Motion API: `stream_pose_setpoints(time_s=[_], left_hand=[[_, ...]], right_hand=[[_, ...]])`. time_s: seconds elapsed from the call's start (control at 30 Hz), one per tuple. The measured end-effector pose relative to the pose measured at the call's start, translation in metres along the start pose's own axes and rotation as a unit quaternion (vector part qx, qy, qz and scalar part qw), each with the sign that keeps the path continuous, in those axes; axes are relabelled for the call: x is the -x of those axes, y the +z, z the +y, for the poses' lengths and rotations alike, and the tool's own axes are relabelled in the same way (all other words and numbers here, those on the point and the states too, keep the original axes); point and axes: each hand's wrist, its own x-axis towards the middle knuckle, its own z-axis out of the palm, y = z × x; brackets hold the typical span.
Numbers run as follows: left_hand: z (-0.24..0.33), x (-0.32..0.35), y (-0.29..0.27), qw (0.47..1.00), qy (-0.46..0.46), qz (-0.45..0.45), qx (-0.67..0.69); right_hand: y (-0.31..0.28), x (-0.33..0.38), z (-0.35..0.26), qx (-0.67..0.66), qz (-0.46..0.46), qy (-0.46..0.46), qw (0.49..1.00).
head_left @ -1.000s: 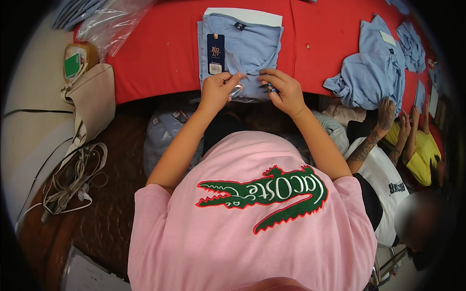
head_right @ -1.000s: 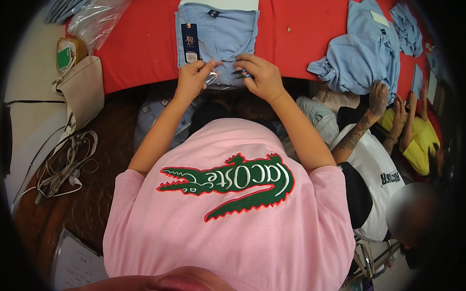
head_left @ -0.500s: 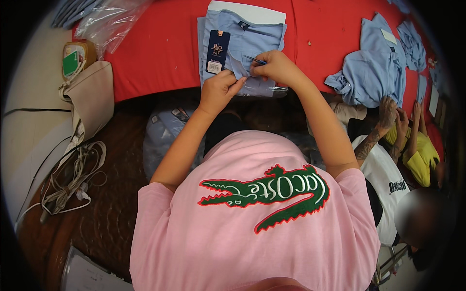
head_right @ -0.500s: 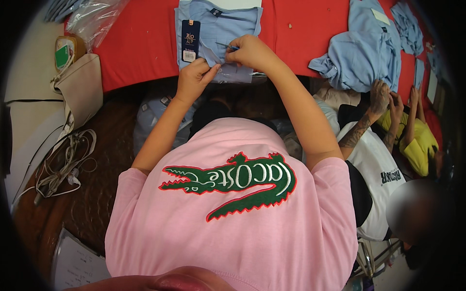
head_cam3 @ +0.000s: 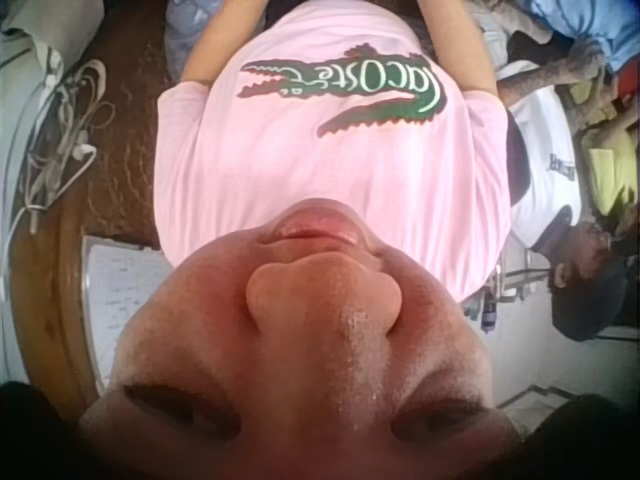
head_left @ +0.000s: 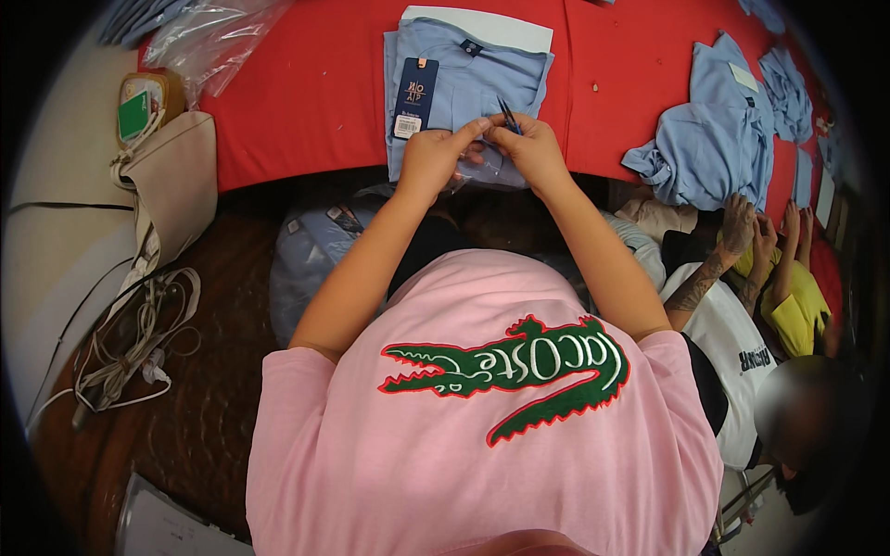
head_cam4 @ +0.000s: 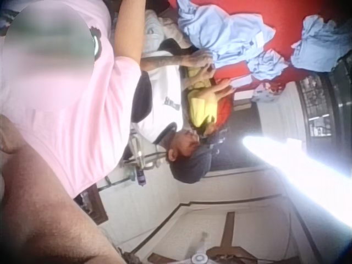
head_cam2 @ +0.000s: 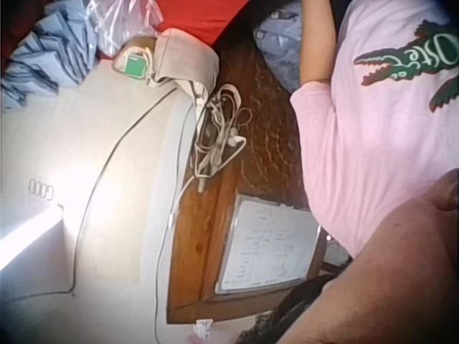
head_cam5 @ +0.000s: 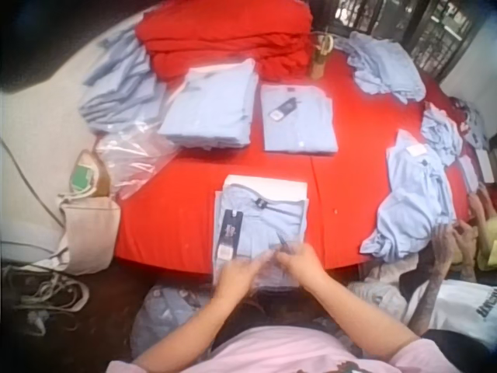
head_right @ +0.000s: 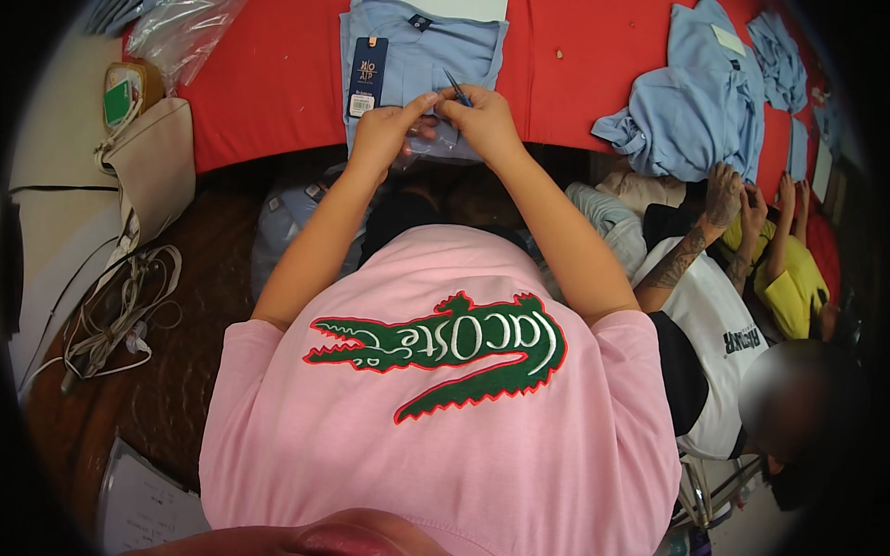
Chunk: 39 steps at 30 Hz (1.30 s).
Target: The person bags folded shirts into clear plastic bags and stacks them on a bed.
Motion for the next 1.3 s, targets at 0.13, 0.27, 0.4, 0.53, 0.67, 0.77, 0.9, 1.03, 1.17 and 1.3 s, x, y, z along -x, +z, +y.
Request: stream_pose_setpoints(time_s=[0.13, 0.27, 0.4, 0.53, 0.67, 0.77, 0.9, 1.03, 1.17, 1.3], left_hand=[[-0.009, -0.016, -0.007, 0.996, -0.019, -0.042, 0.079], [-0.025, -0.016, -0.006, 0.995, 0.023, -0.037, 0.085], [-0.041, -0.007, -0.006, 0.995, 0.061, -0.019, 0.079], [-0.044, -0.005, -0.008, 0.992, 0.074, -0.027, 0.094], [-0.041, -0.006, -0.012, 0.992, 0.061, -0.047, 0.102], [-0.039, -0.007, -0.013, 0.99, 0.056, -0.059, 0.112], [-0.042, -0.01, -0.015, 0.989, 0.05, -0.073, 0.115], [-0.043, -0.01, -0.016, 0.989, 0.056, -0.072, 0.117], [-0.043, -0.01, -0.015, 0.99, 0.054, -0.07, 0.113], [-0.043, -0.009, -0.014, 0.99, 0.056, -0.07, 0.105]], right_hand=[[0.008, 0.009, 0.006, 0.028, 0.025, -0.066, 0.997], [0.01, 0.014, 0.009, 0.036, 0.025, -0.058, 0.997], [0.005, 0.025, -0.001, 0.063, 0.024, -0.051, 0.996], [-0.003, 0.053, -0.02, 0.237, 0.084, -0.153, 0.956], [-0.004, 0.079, -0.027, 0.309, 0.065, -0.083, 0.945], [0.004, 0.084, -0.019, 0.302, 0.067, -0.063, 0.949], [0.016, 0.076, -0.02, 0.291, 0.063, -0.076, 0.952], [0.02, 0.069, -0.015, 0.281, 0.052, -0.078, 0.955], [0.019, 0.062, 0.006, 0.227, 0.06, -0.103, 0.967], [0.017, 0.058, 0.015, 0.145, 0.044, -0.083, 0.985]])
